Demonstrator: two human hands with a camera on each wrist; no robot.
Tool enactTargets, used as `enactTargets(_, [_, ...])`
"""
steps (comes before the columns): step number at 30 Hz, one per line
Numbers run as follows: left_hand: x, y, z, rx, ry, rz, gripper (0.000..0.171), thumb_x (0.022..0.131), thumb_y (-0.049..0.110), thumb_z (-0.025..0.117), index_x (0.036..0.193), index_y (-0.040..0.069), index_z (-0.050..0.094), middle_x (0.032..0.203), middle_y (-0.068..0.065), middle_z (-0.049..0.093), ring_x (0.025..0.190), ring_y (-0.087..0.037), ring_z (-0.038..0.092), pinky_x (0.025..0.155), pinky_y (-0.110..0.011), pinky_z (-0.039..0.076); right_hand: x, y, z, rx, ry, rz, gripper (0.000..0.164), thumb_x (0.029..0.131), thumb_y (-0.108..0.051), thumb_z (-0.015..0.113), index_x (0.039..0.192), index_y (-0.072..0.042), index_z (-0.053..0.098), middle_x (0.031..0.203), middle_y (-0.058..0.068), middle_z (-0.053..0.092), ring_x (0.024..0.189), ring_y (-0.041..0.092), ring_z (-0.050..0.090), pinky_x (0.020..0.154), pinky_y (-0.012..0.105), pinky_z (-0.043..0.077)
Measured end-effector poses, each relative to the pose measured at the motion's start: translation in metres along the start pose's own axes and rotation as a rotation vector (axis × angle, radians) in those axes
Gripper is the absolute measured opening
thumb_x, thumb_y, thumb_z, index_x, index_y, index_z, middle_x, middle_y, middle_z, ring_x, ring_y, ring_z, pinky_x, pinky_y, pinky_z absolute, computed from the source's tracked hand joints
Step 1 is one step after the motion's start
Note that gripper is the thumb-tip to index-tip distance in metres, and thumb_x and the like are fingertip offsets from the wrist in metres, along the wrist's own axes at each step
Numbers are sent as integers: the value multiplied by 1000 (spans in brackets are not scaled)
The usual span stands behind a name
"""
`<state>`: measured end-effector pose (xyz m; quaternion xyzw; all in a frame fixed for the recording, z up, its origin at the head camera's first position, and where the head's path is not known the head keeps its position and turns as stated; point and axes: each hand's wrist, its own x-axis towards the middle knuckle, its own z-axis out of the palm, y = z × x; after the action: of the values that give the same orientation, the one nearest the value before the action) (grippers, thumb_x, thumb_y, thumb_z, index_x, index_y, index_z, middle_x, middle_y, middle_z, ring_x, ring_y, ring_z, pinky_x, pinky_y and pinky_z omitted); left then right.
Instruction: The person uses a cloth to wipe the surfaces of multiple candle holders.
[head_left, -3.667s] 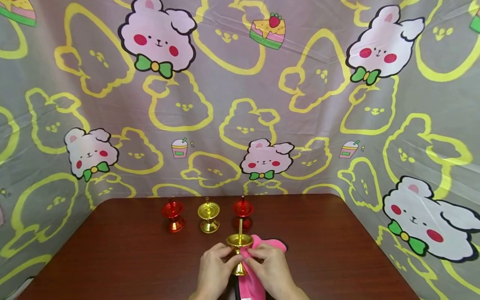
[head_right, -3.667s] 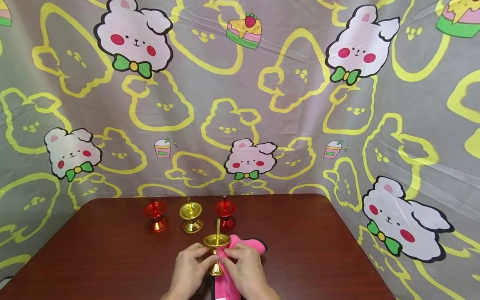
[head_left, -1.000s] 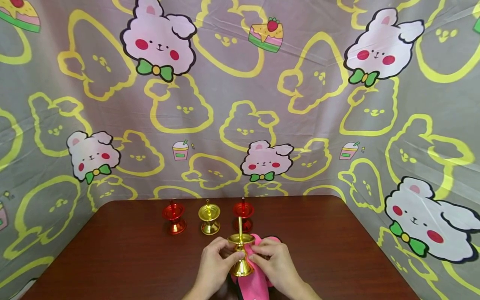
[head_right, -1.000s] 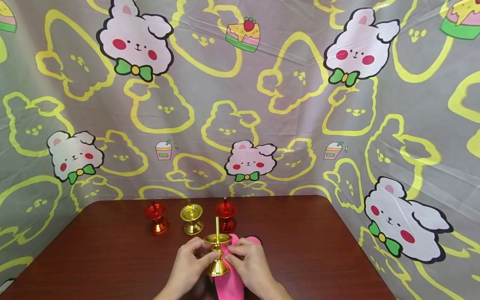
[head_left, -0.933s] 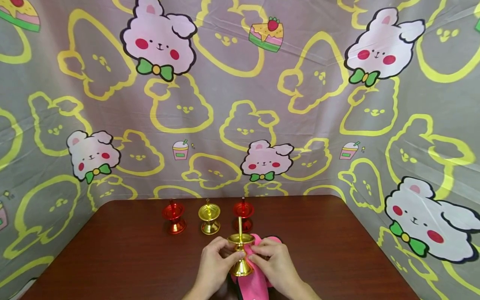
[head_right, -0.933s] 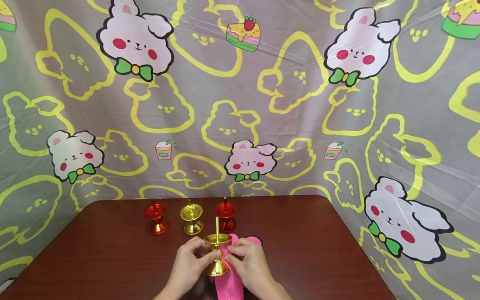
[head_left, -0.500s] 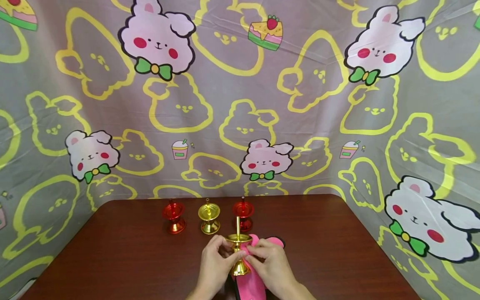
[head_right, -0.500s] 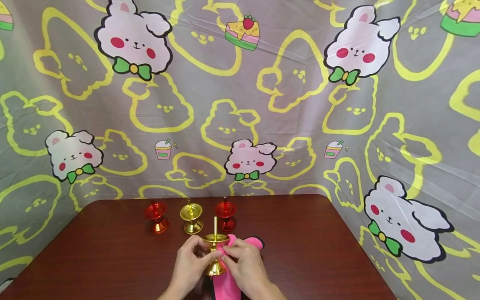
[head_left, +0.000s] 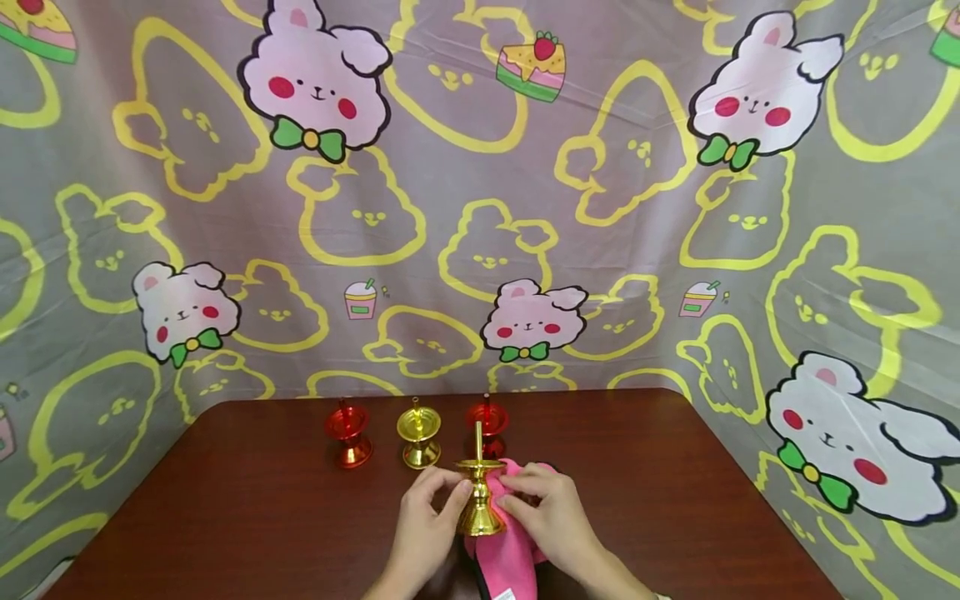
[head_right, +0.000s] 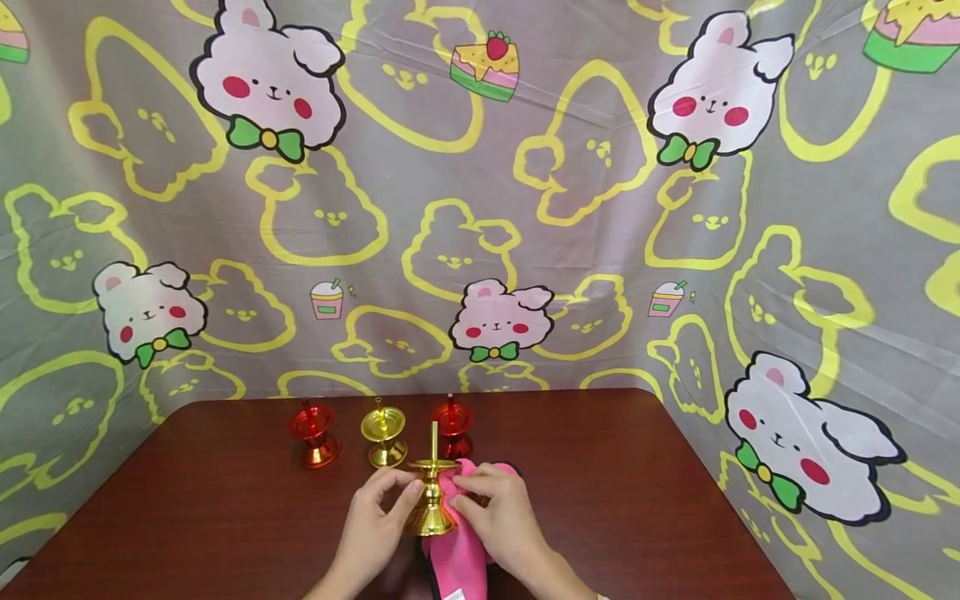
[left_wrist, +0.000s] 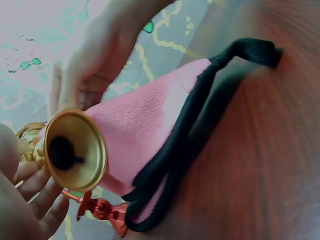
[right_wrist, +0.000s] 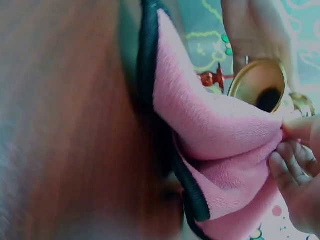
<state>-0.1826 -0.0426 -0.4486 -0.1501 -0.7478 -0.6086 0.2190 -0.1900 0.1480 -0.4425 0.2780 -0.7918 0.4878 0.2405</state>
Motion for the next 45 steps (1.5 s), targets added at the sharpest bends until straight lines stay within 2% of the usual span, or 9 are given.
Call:
enactTargets(4, [4,2,-3,-157,-29,-39,10,89,-2,71,98,0,74,95,-9,70,85,-8,62,73,-23,54,3,5,-6,159,-16,95,21,80,-2,82,101,-1,79,98,4,73,88,11,65,69,26,56])
enactTargets(10, [6,-2,-8,-408,-107,-367,29,91,6,73,112,-12,66,97,-8,70,83,-11,64,74,-27,54,1,13,-8,306,-74,89,21,85,-1,78,106,4,76,108,15,71,102,14,65,80,31,56])
enactTargets(13, [5,-6,-12,-465,-218,-444,37,95,10,69,122,-14,60,98,-4,68,85,-12,64,76,-28,54,-1,16,-8,343,-97,71,22,85,2,76,106,7,75,108,18,70,103,11,64,82,30,55])
enactTargets(17, [0,-12,-16,-520,-381,-429,43,102,12,59,132,-18,52,109,-4,70,94,-11,65,81,-28,53,-4,19,-8,403,-137,43,22,86,5,74,107,9,73,103,19,70,99,10,63,80,27,54])
enactTargets(21, [-4,-14,-17,-538,-446,-371,43,104,12,54,130,-22,50,109,2,71,94,-8,64,81,-26,53,-5,21,-6,453,-154,-11,22,86,8,72,108,9,73,100,17,70,97,11,62,79,27,54])
enactTargets(27, [-4,-13,-16,-496,-408,-307,37,103,10,55,122,-22,57,98,7,71,85,-5,61,75,-23,51,-5,22,-4,467,-137,-31,22,85,9,73,107,7,75,98,14,70,96,11,62,78,26,54])
enactTargets(33, [-3,-9,-13,-476,-388,-265,34,103,7,55,124,-20,58,105,4,70,93,-6,60,78,-23,50,-6,21,-5,419,-121,-19,21,84,9,74,105,9,74,99,17,71,98,11,62,81,26,54])
enactTargets(40, [-3,-3,-8,-404,-308,-327,30,99,8,62,120,-15,64,108,-13,69,90,-8,60,78,-23,50,-6,22,-5,409,-132,70,21,86,4,75,107,7,75,106,16,71,102,12,63,80,28,56])
enactTargets(45, [-2,-1,-4,-368,-272,-312,28,98,7,63,116,-14,66,108,-18,68,92,-8,61,79,-24,51,-6,21,-6,406,-129,102,21,86,3,75,107,7,75,108,19,70,103,13,64,80,28,56])
